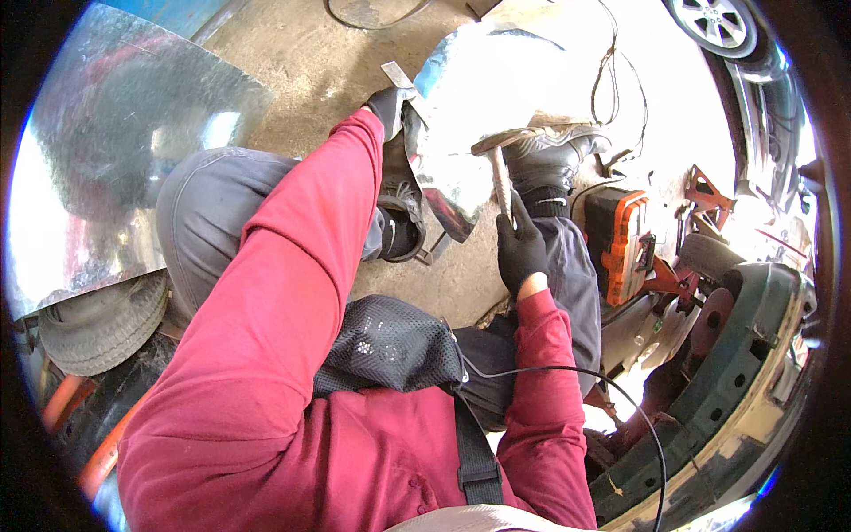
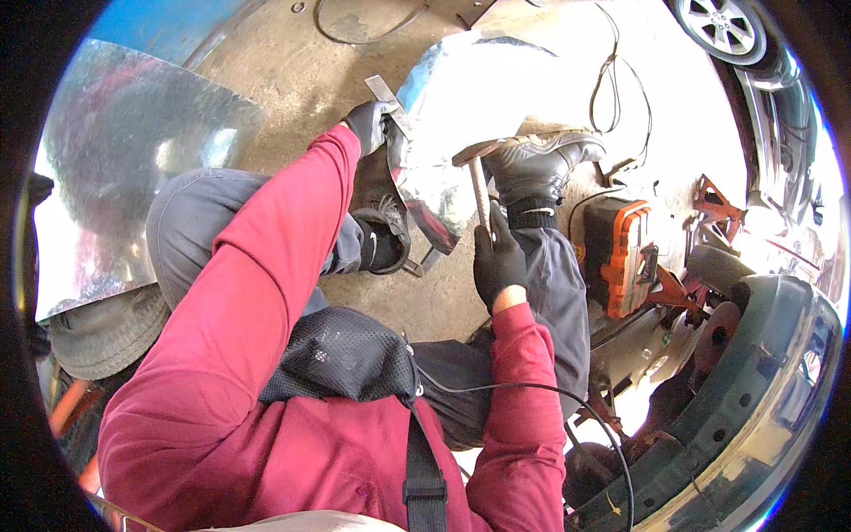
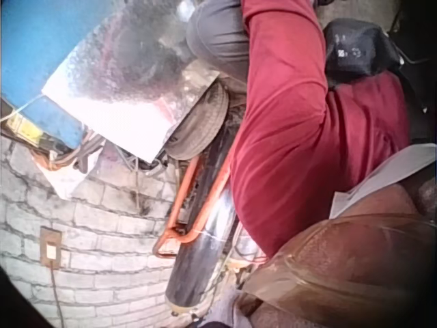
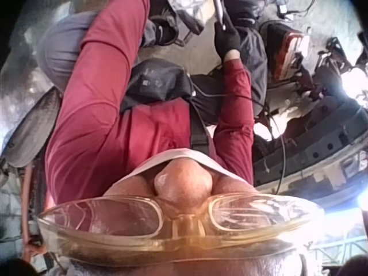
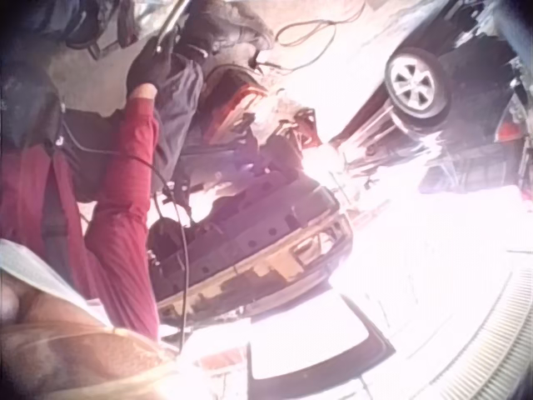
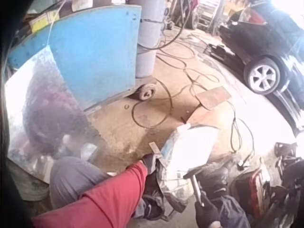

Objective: The person sits on the floor and uses a hammer and a metal block to shape a curved metal sheet. They repeatedly strike the metal sheet, repositioning it to work on different areas.

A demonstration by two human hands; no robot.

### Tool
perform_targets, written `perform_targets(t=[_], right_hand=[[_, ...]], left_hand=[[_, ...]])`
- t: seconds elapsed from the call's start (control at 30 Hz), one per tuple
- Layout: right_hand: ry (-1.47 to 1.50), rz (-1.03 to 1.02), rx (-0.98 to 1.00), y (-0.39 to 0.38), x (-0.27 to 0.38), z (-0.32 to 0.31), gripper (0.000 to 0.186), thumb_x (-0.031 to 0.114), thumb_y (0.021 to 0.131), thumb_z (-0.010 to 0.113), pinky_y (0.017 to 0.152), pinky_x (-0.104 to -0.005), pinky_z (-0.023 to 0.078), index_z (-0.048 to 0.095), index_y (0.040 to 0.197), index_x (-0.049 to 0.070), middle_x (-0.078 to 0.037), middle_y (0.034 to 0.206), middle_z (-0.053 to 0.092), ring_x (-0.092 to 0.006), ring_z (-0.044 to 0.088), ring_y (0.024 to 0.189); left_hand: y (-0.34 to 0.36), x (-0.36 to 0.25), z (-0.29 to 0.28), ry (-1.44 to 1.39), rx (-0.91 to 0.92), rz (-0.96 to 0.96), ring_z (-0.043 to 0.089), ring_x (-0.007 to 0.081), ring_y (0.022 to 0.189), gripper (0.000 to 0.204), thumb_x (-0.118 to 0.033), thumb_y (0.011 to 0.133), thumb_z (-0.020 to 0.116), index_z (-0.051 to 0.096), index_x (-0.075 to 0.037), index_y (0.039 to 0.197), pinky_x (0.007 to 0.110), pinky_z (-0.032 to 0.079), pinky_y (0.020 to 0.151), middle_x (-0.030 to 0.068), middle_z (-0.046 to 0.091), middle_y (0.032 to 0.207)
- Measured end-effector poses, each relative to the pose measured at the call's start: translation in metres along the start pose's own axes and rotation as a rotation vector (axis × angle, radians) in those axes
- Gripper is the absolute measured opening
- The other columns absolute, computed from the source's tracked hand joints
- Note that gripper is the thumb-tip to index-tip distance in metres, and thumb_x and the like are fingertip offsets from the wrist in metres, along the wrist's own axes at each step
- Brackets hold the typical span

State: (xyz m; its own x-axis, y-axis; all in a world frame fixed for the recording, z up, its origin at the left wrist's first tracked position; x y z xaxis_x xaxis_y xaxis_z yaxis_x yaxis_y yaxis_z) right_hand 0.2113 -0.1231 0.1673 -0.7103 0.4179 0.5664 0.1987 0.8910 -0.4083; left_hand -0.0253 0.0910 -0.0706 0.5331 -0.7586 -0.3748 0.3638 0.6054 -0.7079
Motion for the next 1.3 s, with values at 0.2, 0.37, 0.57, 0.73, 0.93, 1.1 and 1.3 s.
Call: perform_targets(t=[0.2, 0.37, 0.57, 0.73, 0.93, 1.1, 1.3], right_hand=[[-0.289, 0.065, 0.039, 0.0, -0.007, 0.011, 0.059, 0.034, 0.109, 0.051, 0.084, -0.0592, 0.055, 0.036, 0.165, 0.028, -0.037, 0.104, 0.07, -0.0552, 0.07, 0.096], [-0.316, 0.06, 0.035, 0.001, -0.016, 0.015, 0.061, 0.034, 0.109, 0.05, 0.082, -0.0602, 0.054, 0.03, 0.166, 0.032, -0.037, 0.103, 0.071, -0.0549, 0.07, 0.094], [-0.223, 0.022, -0.009, -0.001, -0.017, 0.013, 0.058, 0.033, 0.108, 0.053, 0.084, -0.0586, 0.055, 0.037, 0.164, 0.028, -0.035, 0.111, 0.07, -0.0542, 0.07, 0.098], [0.003, 0.189, 0.032, 0.002, -0.006, -0.008, 0.054, 0.028, 0.109, 0.056, 0.087, -0.0443, 0.056, 0.048, 0.159, 0.01, -0.031, 0.126, 0.07, -0.041, 0.075, 0.103], [0.07, -0.064, -0.139, 0.001, 0.021, -0.054, 0.054, 0.021, 0.109, 0.059, 0.089, -0.0361, 0.056, 0.048, 0.159, 0.003, -0.027, 0.122, 0.073, -0.0214, 0.071, 0.101], [0.174, -0.196, -0.198, -0.001, 0.045, -0.072, 0.054, 0.014, 0.108, 0.061, 0.104, -0.0326, 0.052, 0.047, 0.159, 0.0, -0.024, 0.136, 0.071, -0.0205, 0.067, 0.125], [0.167, -0.163, -0.166, -0.015, 0.062, -0.087, 0.054, 0.014, 0.111, 0.06, 0.106, -0.028, 0.047, 0.044, 0.159, -0.005, -0.015, 0.146, 0.063, -0.0152, 0.058, 0.127]], left_hand=[[-0.015, -0.003, 0.021, -0.184, 0.069, 0.018, 0.064, 0.0304, 0.124, 0.035, -0.026, 0.107, 0.057, 0.062, -0.002, 0.132, 0.048, 0.046, 0.115, 0.015, 0.067, 0.135], [0.0, 0.002, 0.024, -0.189, 0.248, -0.04, 0.067, 0.0275, 0.118, 0.037, -0.03, 0.109, 0.056, 0.06, -0.002, 0.133, 0.042, 0.048, 0.113, 0.0151, 0.071, 0.126], [-0.014, -0.036, 0.011, 0.175, -0.114, 0.269, 0.068, 0.0214, 0.107, 0.035, -0.034, 0.106, 0.067, 0.062, -0.011, 0.133, 0.037, 0.054, 0.095, 0.0054, 0.071, 0.119], [-0.053, -0.101, 0.052, 0.66, 0.017, 0.547, 0.069, 0.0154, 0.103, 0.034, -0.021, 0.101, 0.074, 0.069, 0.0, 0.127, 0.03, 0.054, 0.093, 0.0068, 0.075, 0.118], [-0.077, -0.096, 0.087, 1.279, 0.054, 0.537, 0.072, 0.0222, 0.108, 0.031, -0.026, 0.098, 0.075, 0.076, -0.001, 0.117, 0.036, 0.053, 0.099, 0.0117, 0.079, 0.115], [-0.039, -0.085, 0.059, 1.593, 0.043, 0.562, 0.071, 0.0281, 0.118, 0.033, -0.03, 0.099, 0.072, 0.076, -0.005, 0.12, 0.039, 0.051, 0.105, 0.0145, 0.077, 0.125], [-0.078, -0.092, 0.089, 1.666, 0.19, 0.527, 0.069, 0.0327, 0.12, 0.038, -0.033, 0.101, 0.069, 0.074, -0.003, 0.124, 0.039, 0.05, 0.106, 0.018, 0.075, 0.128]])
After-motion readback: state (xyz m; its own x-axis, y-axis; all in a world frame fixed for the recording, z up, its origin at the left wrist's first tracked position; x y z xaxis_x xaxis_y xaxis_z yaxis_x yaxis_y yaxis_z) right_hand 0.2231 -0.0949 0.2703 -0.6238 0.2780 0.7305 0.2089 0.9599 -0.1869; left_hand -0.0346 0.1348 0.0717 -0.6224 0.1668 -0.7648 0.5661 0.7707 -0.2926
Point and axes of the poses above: each hand's wrist, its own y-axis towards the middle knuckle, its own z-axis out of the palm, x = y × z, the point moved 5 cm from there along y, towards the middle knuckle
